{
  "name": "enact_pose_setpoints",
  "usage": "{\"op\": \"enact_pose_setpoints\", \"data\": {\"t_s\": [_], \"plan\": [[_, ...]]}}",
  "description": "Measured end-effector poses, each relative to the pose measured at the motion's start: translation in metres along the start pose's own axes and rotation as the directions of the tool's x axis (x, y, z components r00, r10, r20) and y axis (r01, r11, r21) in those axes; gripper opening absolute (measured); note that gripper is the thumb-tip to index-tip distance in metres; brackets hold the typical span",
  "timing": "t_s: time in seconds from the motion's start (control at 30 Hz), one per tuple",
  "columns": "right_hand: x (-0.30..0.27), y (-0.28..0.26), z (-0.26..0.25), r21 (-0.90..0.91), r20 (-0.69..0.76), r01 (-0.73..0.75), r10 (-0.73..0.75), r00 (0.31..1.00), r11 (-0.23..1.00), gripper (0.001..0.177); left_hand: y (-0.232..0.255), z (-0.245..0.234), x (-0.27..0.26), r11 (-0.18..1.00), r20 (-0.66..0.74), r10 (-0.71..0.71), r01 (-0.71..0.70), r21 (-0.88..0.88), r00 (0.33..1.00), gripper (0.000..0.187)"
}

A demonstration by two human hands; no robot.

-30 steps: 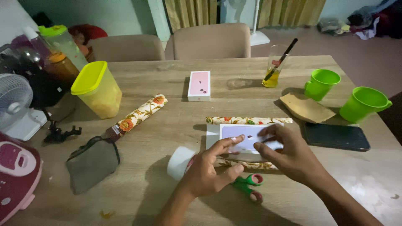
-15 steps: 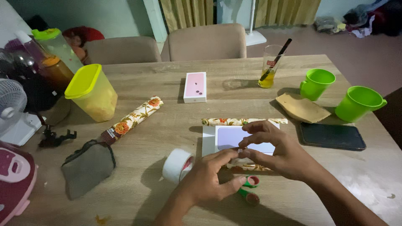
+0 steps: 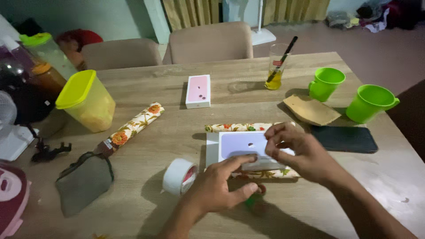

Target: The person wraps a phone box with floral wrapping paper on a wooden table. They use scissors to cut tape and paper, fold the paper around the box, and secure it with tape. The process includes cutting, folding, and taping to complete the wrapping.

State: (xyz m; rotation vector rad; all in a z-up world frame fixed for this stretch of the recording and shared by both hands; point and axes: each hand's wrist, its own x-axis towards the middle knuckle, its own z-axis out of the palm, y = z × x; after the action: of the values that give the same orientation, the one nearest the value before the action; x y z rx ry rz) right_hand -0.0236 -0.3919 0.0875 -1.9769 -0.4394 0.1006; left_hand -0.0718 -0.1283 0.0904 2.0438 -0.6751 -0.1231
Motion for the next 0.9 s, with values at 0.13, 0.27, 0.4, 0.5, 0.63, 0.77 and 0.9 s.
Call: {"op": "enact_pose_setpoints", "data": {"t_s": [0.13, 0.27, 0.4, 0.5, 0.63, 0.77, 0.9], "plan": [[-0.004, 0.023, -0.049, -0.263, -0.148, -0.321, 0.291, 0.945, 0.910, 0.023, 0.002, 0.003, 0.006, 0.999, -0.037, 0.049, -0.049, 0.004, 0.998, 0.057], [-0.022, 0.047, -0.087, -0.516, -0.058, -0.484, 0.535, 0.843, 0.707, 0.028, 0.005, 0.009, 0.012, 0.999, -0.013, -0.022, 0.022, 0.028, 1.000, 0.058], [-0.029, 0.074, -0.088, -0.601, -0.078, -0.483, 0.555, 0.828, 0.637, 0.032, 0.010, 0.016, 0.026, 0.998, 0.094, -0.064, 0.063, 0.018, 0.994, 0.057], [-0.031, 0.084, -0.083, -0.577, -0.120, -0.507, 0.548, 0.828, 0.640, 0.028, 0.013, 0.026, 0.035, 0.959, 0.184, -0.250, 0.269, -0.085, 0.951, 0.060], [-0.034, 0.087, -0.081, -0.629, -0.132, -0.441, 0.471, 0.872, 0.641, 0.028, 0.015, 0.032, 0.038, 0.995, 0.132, -0.090, 0.095, -0.027, 0.987, 0.058], [-0.030, 0.085, -0.082, -0.678, -0.172, -0.510, 0.559, 0.811, 0.530, 0.028, 0.015, 0.035, 0.040, 0.990, 0.163, -0.136, 0.141, -0.024, 0.977, 0.060], [-0.035, 0.078, -0.085, -0.651, -0.234, -0.519, 0.504, 0.831, 0.554, 0.033, 0.014, 0.033, 0.039, 0.991, 0.155, -0.107, 0.117, -0.058, 0.982, 0.059]]}}
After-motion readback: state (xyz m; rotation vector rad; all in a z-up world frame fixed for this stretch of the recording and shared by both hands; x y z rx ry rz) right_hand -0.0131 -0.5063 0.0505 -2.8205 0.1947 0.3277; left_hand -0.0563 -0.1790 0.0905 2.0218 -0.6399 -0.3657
